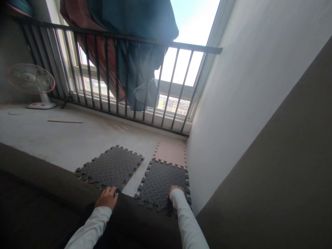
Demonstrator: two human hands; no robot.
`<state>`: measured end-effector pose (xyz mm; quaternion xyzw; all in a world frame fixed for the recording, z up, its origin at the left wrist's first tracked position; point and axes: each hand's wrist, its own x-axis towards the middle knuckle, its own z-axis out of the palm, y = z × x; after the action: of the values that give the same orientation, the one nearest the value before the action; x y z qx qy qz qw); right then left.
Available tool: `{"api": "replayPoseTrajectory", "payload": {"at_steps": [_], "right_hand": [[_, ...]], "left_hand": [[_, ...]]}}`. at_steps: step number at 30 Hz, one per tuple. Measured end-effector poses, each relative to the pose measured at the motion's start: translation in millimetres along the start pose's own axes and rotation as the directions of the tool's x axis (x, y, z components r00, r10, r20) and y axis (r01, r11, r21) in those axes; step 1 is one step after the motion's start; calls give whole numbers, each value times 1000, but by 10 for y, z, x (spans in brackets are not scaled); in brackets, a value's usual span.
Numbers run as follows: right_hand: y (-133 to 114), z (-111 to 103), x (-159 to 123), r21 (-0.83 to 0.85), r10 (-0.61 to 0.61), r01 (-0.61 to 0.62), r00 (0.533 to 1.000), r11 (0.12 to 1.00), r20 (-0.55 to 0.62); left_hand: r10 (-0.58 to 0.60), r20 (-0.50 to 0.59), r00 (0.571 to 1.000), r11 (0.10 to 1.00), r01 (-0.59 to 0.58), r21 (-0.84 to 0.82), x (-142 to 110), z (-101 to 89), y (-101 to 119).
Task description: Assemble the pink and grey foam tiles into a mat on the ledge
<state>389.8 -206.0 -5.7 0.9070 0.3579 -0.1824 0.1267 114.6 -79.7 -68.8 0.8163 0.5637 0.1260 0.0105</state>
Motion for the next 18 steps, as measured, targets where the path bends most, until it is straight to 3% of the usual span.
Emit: {"api": "replayPoseTrajectory", "payload": {"at_steps": [5, 11, 18], "right_hand": [[-2, -3, 14, -22, 28, -27, 999, 999, 46], [3, -37, -24, -18, 34, -33, 998, 999, 61], [-3, -48, -28, 3, 44, -44, 996, 999, 72]], "left_hand": [[-5, 63, 998, 997, 0, 79, -30, 27, 66], [-60, 200, 978, 998, 56, 21, 56, -51, 90], [-58, 171, 983, 998, 62, -18, 138, -109, 56]]}}
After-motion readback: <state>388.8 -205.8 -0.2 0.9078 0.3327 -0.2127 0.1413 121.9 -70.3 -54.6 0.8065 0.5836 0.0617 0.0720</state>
